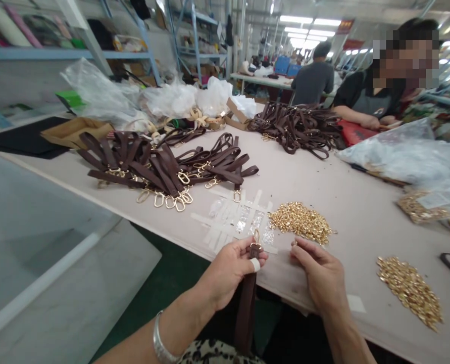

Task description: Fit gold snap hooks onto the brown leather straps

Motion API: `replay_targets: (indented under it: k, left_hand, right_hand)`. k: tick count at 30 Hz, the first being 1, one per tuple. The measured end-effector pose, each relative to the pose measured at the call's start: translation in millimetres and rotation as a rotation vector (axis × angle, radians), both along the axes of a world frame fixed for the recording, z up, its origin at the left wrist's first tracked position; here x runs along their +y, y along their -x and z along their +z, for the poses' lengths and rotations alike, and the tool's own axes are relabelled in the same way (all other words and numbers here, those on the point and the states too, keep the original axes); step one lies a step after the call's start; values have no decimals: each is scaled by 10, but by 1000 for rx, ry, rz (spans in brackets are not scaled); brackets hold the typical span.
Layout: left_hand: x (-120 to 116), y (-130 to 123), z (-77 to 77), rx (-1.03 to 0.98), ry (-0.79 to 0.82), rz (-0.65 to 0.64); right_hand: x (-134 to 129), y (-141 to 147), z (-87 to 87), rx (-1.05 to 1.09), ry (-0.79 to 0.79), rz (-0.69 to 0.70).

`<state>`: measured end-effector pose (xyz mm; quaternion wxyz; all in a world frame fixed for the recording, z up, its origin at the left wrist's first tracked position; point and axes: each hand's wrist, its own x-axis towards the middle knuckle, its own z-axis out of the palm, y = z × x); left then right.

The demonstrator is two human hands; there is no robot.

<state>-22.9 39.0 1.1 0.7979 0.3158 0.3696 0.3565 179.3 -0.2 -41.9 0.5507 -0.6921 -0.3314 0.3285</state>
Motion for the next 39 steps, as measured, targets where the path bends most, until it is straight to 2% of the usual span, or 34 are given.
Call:
replay_targets:
  k: [2, 4, 8, 11, 14, 20, 26, 29, 33, 36, 39]
  left_hand:
    - [-50, -23, -18, 0, 18, 35]
    - [-85, -36, -37, 33, 35, 51]
    - [-133, -29, -67, 123, 2, 3]
    - [-159, -12, -67, 100, -107, -28]
    - [-176, 1, -49, 100, -221, -37]
    - [-207, 15, -53, 210, -376, -54]
    - [-234, 31, -92, 323, -430, -102]
    - [-212, 33, -126, 523, -578, -95]
    - [-233, 29, -201, 754, -906, -21]
    - [-280, 20, -249, 807, -1113, 54]
    - [-305, -17, -276, 789, -1207, 71]
  right_hand:
    - [-21, -8, -14, 30, -28, -43]
    - [-64, 26, -16, 39, -76, -10]
    - [-182, 220, 100, 79, -125, 230]
    - [-236, 391, 238, 167, -84, 324]
    - [-245, 491, 300, 230, -42, 354]
    - [-235, 514, 255, 230, 20, 351]
    - [-254, 541, 297, 142, -71, 395]
    - [-257, 536, 271, 154, -103, 398]
    - [-280, 521, 218, 230, -140, 350]
    - [-320, 527, 198, 340, -183, 276]
    - [-360, 546, 183, 443, -200, 193]
